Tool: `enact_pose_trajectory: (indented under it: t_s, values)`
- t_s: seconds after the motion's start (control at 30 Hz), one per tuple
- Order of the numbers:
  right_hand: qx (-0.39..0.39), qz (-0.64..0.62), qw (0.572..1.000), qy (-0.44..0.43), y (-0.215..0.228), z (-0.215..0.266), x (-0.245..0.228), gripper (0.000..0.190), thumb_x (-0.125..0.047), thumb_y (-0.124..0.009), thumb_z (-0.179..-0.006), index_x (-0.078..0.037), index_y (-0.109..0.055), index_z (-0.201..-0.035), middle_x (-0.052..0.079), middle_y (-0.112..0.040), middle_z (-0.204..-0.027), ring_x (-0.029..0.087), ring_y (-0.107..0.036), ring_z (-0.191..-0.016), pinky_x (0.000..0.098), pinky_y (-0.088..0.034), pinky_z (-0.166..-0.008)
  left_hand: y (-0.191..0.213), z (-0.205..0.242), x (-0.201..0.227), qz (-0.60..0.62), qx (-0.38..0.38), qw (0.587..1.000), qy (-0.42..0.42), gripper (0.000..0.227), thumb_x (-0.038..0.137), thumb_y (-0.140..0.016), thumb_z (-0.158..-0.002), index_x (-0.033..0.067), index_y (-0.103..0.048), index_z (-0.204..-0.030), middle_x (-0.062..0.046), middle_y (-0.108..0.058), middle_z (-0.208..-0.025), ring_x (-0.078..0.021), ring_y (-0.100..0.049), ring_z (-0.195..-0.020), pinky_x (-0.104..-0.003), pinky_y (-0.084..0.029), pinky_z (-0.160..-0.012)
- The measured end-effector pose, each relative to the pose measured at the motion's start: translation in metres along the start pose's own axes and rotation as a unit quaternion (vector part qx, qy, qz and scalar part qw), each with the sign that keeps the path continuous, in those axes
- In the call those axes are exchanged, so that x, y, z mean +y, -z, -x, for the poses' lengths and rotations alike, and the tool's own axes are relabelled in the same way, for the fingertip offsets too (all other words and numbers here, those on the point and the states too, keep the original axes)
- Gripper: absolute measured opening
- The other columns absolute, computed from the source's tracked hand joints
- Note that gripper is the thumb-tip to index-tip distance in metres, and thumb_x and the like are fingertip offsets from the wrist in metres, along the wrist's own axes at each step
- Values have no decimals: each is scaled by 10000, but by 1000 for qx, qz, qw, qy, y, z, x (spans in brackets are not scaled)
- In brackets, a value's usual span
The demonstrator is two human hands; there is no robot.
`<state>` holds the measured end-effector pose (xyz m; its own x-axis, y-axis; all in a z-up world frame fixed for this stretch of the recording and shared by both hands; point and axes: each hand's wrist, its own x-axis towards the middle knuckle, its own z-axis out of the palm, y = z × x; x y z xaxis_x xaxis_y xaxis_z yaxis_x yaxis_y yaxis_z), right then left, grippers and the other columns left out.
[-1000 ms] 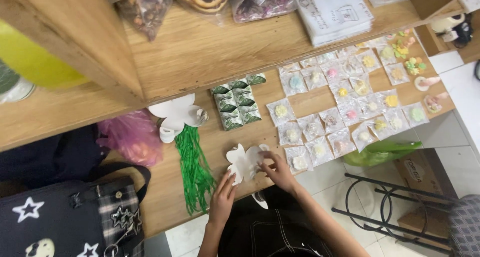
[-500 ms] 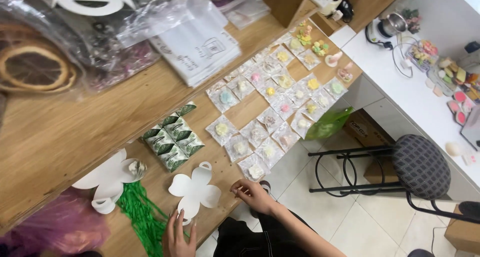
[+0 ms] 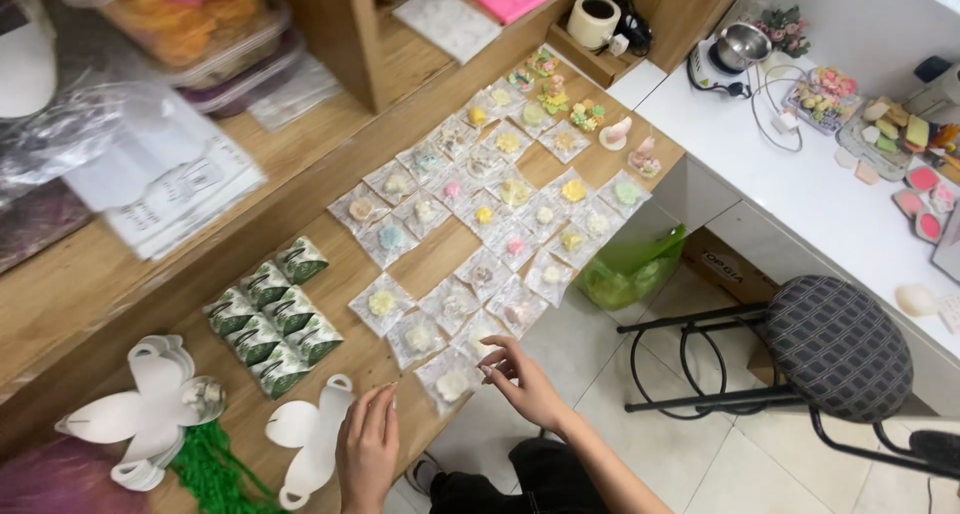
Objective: The person picks up individual floral-shaped soap decorations from a workbench, places each into a small plastic bag, and then folds a white paper box around a packaged soap.
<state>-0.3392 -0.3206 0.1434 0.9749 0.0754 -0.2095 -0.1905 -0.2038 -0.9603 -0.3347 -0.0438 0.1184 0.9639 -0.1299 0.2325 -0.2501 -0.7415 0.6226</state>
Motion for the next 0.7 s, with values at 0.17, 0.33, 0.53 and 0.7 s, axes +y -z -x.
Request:
enact_pose_trajectory:
  t_s: [0.17,0.33,0.53,0.7]
  values:
    - [87,-54,995,-4,120,14,14,484,-173,-616,-981,-121,-451,-1432,81,-717,-1071,166,-716,-889,309,-562,-791,-79,-7,100,16,-38,999,3,250,82,-667,-892,85,-718,-1136,-66,-710,-1108,-285,-692,-1020,-411,-543,-850]
    - [183,-104,977,22,237,27,57,390,-192,-591,-1005,-65,-529,-1368,93,-722,-1069,165,-706,-931,319,-573,-856,-162,-7,193,50,-54,996,-56,232,69,-656,-909,74,-718,-1133,-68,-722,-1099,-294,-690,-1006,-410,-547,-838]
    - [305,-169,937,-9,325,29,101,304,-269,-509,-1088,-15,-645,-1186,88,-718,-1000,156,-664,-858,323,-572,-842,-214,-27,261,49,-133,988,-63,221,90,-655,-927,83,-721,-1138,-52,-730,-1079,-256,-698,-1011,-396,-538,-826]
    - [329,-191,924,-39,356,4,128,270,-259,-515,-1078,-31,-637,-1157,69,-711,-1002,134,-661,-856,319,-574,-840,-248,-51,269,27,-122,992,-27,380,268,-706,-933,129,-667,-1285,-58,-700,-1182,-252,-654,-1121,-435,-491,-966]
